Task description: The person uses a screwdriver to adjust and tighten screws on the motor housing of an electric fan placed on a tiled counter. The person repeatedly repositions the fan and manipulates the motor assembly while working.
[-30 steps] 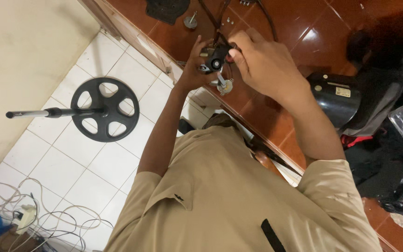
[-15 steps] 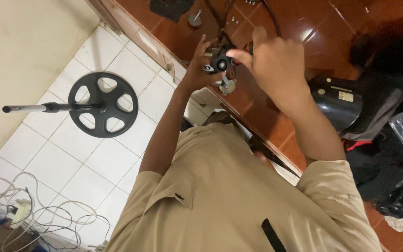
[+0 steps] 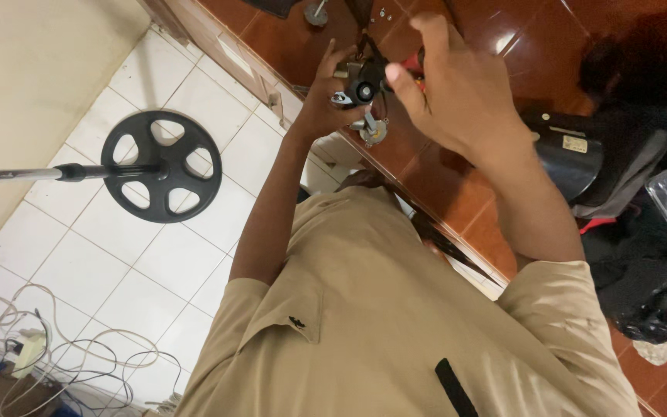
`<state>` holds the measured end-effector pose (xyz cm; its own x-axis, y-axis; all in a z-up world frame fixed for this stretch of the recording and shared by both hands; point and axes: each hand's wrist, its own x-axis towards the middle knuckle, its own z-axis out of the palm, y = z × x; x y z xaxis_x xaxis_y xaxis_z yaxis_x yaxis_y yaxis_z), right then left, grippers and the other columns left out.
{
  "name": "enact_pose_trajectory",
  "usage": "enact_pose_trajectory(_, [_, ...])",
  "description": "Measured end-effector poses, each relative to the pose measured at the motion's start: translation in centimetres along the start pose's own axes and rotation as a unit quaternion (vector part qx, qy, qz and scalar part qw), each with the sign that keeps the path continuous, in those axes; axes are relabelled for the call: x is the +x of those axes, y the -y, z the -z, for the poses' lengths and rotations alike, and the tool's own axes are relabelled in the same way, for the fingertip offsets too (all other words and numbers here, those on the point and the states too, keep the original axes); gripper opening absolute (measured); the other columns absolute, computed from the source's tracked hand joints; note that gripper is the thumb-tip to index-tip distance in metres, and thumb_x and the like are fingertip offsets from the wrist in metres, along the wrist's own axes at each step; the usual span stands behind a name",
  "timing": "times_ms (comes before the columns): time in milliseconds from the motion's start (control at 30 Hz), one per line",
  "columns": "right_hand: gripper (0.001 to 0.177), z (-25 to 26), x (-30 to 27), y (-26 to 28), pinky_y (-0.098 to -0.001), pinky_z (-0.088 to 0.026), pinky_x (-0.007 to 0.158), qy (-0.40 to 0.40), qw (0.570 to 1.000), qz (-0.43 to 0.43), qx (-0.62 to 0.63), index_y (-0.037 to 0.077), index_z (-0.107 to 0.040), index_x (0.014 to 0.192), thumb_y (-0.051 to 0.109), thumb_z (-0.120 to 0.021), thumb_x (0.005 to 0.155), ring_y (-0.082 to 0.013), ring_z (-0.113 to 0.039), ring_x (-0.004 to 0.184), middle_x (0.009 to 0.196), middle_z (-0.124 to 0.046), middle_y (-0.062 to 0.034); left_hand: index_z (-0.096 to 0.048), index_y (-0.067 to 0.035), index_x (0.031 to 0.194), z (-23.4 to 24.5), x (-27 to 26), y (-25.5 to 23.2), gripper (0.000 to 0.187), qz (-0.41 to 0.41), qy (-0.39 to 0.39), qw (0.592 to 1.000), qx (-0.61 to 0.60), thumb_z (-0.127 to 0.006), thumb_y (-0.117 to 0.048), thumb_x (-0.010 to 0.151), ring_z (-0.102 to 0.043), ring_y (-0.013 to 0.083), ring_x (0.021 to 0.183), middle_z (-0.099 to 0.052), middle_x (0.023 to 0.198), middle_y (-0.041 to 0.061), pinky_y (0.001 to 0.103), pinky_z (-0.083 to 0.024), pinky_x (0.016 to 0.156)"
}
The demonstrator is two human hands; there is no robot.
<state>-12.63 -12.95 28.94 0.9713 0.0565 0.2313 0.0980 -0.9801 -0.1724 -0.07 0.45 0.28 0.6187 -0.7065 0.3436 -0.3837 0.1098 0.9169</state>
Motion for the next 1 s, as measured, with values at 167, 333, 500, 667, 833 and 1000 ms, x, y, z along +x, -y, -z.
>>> enact_pose_trajectory(167, [0.033,-0.2,-0.8,0.5,-0.0501,-0.052,0.067,0.049,0.998,0.026,0.029,0.005,-0.063,0.12,0.036,-0.054,0.112,-0.0397,-0.069,0.082,0.104,-0.07,-0.0177,-0.082,-0.012,0.104,-0.2,0.2,0.2,0.027,-0.008,-0.004,1.0,-0.018,-0.095,-0.017,0.08,-0.007,0.0393,0.162,-0.038,0.164,0.013,0.054,-0.018,0.133])
enact_pose_trajectory(333, [0.043,-0.9,0.4,-1.3,-0.0505,-0.051,0.065,0.076,0.977,-0.121,-0.155,0.006,-0.058,0.11,0.049,-0.057,0.114,-0.0392,-0.068,0.073,0.08,-0.069,-0.0165,-0.082,-0.012,0.105,-0.3,-0.1,0.4,0.027,0.024,0.008,1.0,-0.016,-0.094,-0.017,0.081,-0.006,0.0383,0.161,-0.036,0.166,0.013,0.053,-0.017,0.132])
enact_pose_trajectory(500, [0.034,0.4,-1.6,-2.2,-0.0469,-0.05,0.056,0.028,0.997,0.049,0.044,-0.006,-0.052,0.12,0.023,-0.061,0.105,-0.0386,-0.068,0.068,0.079,-0.067,-0.0177,-0.082,-0.012,0.103,-0.2,0.0,0.6,0.027,-0.007,0.002,1.0,0.007,-0.095,-0.019,0.081,-0.009,0.0361,0.162,-0.038,0.164,0.011,0.052,-0.021,0.133])
enact_pose_trajectory(667, [0.051,-2.3,-0.1,-1.6,-0.0478,-0.051,0.057,0.043,0.99,-0.081,-0.111,0.003,-0.056,0.104,0.052,-0.065,0.106,-0.038,-0.067,0.063,0.067,-0.065,-0.0153,-0.08,-0.01,0.107,-0.4,-0.1,0.7,0.031,0.0,-0.007,0.999,-0.032,-0.096,-0.018,0.081,-0.008,0.0364,0.163,-0.039,0.165,0.011,0.051,-0.02,0.134])
enact_pose_trajectory(833, [0.039,-1.1,-0.3,-2.8,-0.0448,-0.05,0.058,-0.008,0.999,0.028,-0.035,-0.005,-0.054,0.117,0.032,-0.063,0.11,-0.0367,-0.066,0.066,0.072,-0.064,-0.0136,-0.082,-0.01,0.103,-0.1,0.1,0.3,0.028,-0.009,-0.002,1.0,-0.028,-0.095,-0.017,0.08,-0.007,0.0365,0.163,-0.037,0.166,0.011,0.051,-0.019,0.133])
enact_pose_trajectory(1000, [0.05,-1.9,-0.1,-2.3,-0.048,-0.051,0.057,0.023,0.995,-0.02,-0.09,-0.002,-0.055,0.12,0.046,-0.068,0.112,-0.0395,-0.066,0.064,0.071,-0.066,-0.015,-0.082,-0.01,0.102,-0.2,-0.2,1.1,0.026,0.018,0.015,0.999,-0.043,-0.094,-0.016,0.08,-0.004,0.0377,0.162,-0.037,0.166,0.012,0.052,-0.016,0.133])
